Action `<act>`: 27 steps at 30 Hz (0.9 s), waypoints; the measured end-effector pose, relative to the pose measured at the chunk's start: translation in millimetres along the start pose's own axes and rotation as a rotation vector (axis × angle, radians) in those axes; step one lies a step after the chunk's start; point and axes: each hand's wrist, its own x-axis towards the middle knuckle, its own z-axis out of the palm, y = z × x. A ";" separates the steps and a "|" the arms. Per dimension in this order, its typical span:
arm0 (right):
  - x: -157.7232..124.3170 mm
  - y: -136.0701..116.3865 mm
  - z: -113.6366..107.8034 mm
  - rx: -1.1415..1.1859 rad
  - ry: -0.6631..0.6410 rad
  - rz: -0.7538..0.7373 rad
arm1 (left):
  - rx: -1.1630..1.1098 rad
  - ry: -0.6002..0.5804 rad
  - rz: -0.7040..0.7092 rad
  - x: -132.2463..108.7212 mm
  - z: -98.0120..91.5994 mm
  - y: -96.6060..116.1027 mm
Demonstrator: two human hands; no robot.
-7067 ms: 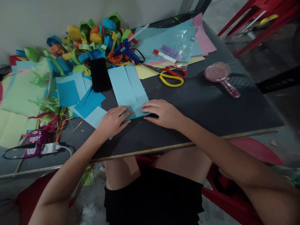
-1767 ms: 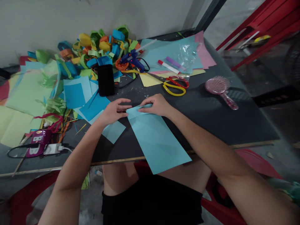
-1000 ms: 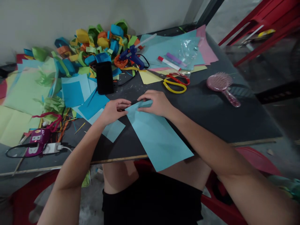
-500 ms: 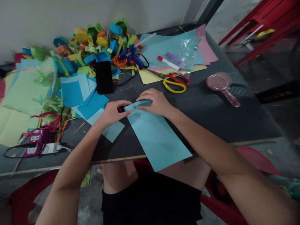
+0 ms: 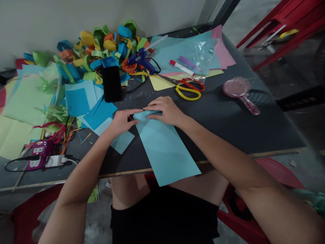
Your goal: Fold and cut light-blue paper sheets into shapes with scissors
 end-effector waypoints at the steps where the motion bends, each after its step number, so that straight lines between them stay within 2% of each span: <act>1: 0.2 1.1 -0.3 0.008 -0.013 -0.010 | 0.012 -0.003 0.011 0.3 0.1 -1.2; 8: 1.6 5.4 -1.2 0.021 -0.029 -0.046 | 0.294 -0.033 0.211 -3.4 -3.5 -1.4; 14: 2.7 1.2 -6.5 0.015 -0.037 0.085 | 0.466 -0.040 0.211 -9.1 -5.2 7.6; 17: 1.1 -1.4 -8.0 -0.020 -0.022 0.158 | 0.455 -0.033 0.212 -8.2 -2.7 5.5; 20: -0.7 -4.1 -8.0 -0.043 0.006 0.191 | 0.367 0.032 0.196 -4.8 1.8 2.3; 23: -0.8 -5.8 -8.0 0.040 0.058 0.196 | 0.258 0.117 0.103 -0.5 5.6 1.8; 27: 0.6 -7.8 -10.3 0.173 0.089 0.220 | 0.151 0.131 0.013 3.5 5.9 1.3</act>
